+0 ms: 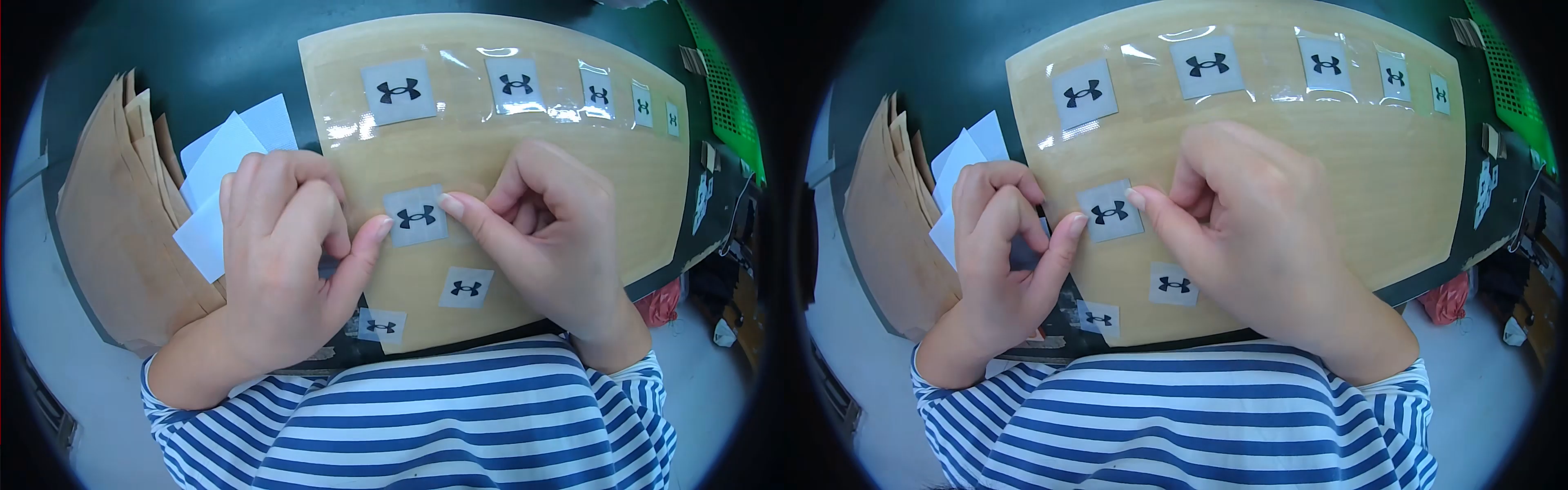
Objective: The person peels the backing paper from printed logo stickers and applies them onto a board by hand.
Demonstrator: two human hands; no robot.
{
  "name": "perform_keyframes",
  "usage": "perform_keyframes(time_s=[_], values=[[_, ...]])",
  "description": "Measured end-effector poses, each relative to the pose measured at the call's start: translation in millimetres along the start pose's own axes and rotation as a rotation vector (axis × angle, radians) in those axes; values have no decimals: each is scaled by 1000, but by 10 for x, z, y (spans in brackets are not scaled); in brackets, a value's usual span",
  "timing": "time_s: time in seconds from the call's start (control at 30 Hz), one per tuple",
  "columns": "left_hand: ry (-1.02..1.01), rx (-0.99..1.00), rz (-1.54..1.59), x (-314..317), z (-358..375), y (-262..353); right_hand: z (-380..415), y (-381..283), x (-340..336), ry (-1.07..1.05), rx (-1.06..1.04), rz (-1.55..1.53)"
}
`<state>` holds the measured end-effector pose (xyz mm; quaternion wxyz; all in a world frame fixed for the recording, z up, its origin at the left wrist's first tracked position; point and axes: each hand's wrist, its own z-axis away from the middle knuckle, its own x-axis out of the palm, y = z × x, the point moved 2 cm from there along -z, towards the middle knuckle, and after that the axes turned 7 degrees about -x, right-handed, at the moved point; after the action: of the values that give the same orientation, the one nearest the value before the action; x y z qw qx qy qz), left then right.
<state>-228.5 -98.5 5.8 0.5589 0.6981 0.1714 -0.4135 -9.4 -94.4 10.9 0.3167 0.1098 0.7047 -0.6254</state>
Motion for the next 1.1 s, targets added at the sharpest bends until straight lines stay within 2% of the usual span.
perform_keyframes(time_s=[0.07,0.2,0.23,0.37,0.4,0.47,0.53,0.6,0.63,0.7,0.77,0.87,1.03,1.1], values=[[19,8,-11,5,7,4,0,-26,-31,16,1,19],[115,-6,1,85,-11,54,43,12,-200,-67,204,132],[129,0,-11,74,-2,76,54,7,-246,-59,186,132],[75,-66,-22,-25,37,123,113,69,-393,-101,306,-54],[75,-4,-125,-45,69,193,118,59,-454,-93,288,-50],[91,51,-230,16,81,342,136,39,-633,-24,128,13],[-102,193,-370,222,71,454,143,-8,-785,36,-29,76],[-132,188,-367,268,89,473,20,-68,-947,161,-222,315],[-176,192,-363,286,82,472,-67,-45,-1009,170,-235,332],[-271,201,-347,332,61,471,-247,20,-1119,375,-526,494],[-248,221,-364,361,55,474,-554,142,-1183,540,-869,665],[-248,250,-449,376,68,464,-868,300,-1185,512,-915,815],[-207,340,-499,388,72,498,-975,529,-1204,455,-928,904],[-224,303,-471,359,74,493,-1034,547,-1245,421,-933,871]])
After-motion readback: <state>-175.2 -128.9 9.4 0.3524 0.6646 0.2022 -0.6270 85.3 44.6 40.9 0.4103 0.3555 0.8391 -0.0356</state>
